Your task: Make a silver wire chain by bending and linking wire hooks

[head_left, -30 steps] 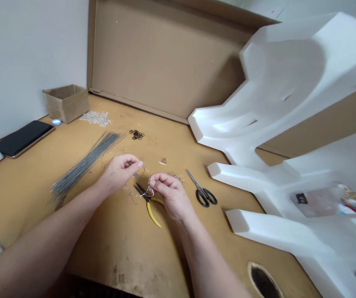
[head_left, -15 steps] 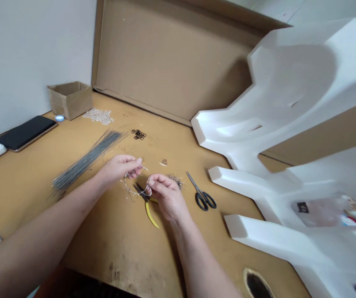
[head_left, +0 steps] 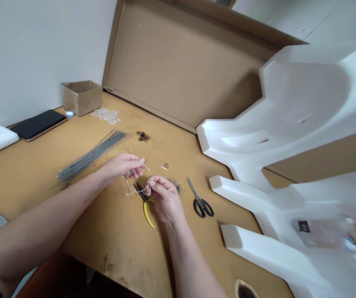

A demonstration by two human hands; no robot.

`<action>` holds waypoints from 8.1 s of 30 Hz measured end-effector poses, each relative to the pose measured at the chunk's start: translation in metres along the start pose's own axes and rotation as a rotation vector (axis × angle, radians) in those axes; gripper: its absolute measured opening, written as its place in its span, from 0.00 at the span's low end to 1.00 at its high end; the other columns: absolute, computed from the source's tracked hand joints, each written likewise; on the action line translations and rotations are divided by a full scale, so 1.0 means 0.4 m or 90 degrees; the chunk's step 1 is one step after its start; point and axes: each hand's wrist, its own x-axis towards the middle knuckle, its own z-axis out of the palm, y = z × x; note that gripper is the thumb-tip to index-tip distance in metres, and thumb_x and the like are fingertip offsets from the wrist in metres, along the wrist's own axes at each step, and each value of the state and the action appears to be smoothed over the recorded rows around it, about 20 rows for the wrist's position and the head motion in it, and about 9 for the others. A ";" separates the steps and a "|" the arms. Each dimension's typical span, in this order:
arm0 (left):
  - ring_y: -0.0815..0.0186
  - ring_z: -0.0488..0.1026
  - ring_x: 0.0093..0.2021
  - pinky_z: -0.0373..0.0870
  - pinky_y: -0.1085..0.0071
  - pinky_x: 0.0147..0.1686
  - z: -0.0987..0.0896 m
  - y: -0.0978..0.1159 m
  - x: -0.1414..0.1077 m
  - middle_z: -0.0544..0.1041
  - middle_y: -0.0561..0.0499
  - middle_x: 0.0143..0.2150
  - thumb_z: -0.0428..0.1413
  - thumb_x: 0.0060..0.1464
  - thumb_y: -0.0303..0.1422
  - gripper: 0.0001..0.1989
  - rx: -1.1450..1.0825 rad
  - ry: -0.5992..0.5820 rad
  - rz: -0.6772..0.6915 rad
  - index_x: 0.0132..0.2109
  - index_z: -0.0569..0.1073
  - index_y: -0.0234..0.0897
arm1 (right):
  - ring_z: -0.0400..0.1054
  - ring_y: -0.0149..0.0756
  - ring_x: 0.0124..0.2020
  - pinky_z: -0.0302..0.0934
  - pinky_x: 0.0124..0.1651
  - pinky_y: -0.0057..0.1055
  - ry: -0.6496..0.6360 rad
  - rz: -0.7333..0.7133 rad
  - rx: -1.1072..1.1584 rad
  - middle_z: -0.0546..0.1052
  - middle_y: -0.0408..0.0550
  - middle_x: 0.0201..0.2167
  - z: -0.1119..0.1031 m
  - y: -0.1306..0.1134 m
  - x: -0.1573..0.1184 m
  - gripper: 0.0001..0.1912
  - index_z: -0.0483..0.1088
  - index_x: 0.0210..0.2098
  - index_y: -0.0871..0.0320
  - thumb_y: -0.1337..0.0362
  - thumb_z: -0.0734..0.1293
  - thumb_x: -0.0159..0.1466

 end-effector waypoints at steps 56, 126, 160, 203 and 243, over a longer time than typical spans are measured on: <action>0.72 0.67 0.21 0.63 0.72 0.27 -0.040 0.007 0.010 0.72 0.49 0.22 0.52 0.51 0.38 0.13 0.011 -0.046 0.022 0.28 0.69 0.29 | 0.57 0.25 0.18 0.50 0.24 0.26 -0.036 -0.056 -0.057 0.67 0.39 0.15 0.023 0.008 0.001 0.04 0.68 0.18 0.57 0.66 0.69 0.43; 0.68 0.75 0.31 0.69 0.72 0.33 -0.024 0.041 0.009 0.75 0.47 0.27 0.45 0.54 0.45 0.22 0.052 -0.011 0.107 0.37 0.71 0.27 | 0.55 0.24 0.17 0.49 0.23 0.25 -0.069 -0.110 -0.017 0.65 0.36 0.13 0.035 0.047 0.009 0.03 0.65 0.19 0.58 0.66 0.66 0.45; 0.70 0.68 0.34 0.62 0.71 0.40 -0.006 -0.009 0.005 0.72 0.48 0.32 0.55 0.47 0.36 0.09 0.113 0.176 0.277 0.31 0.66 0.33 | 0.59 0.25 0.18 0.53 0.21 0.25 -0.010 -0.118 -0.081 0.67 0.39 0.16 0.022 0.015 0.023 0.05 0.68 0.18 0.58 0.67 0.69 0.43; 0.67 0.69 0.37 0.63 0.69 0.41 -0.016 -0.052 0.020 0.73 0.47 0.35 0.48 0.50 0.42 0.14 0.237 0.173 0.236 0.34 0.68 0.34 | 0.57 0.26 0.18 0.52 0.25 0.27 0.004 -0.180 -0.173 0.67 0.39 0.17 0.028 -0.009 0.054 0.04 0.69 0.20 0.57 0.65 0.69 0.45; 0.67 0.70 0.38 0.63 0.69 0.42 -0.043 -0.057 0.029 0.75 0.48 0.36 0.48 0.49 0.44 0.16 0.391 0.136 0.215 0.34 0.69 0.35 | 0.59 0.25 0.16 0.53 0.20 0.24 -0.008 -0.107 -0.153 0.67 0.38 0.14 0.021 0.034 0.045 0.06 0.67 0.18 0.57 0.66 0.69 0.42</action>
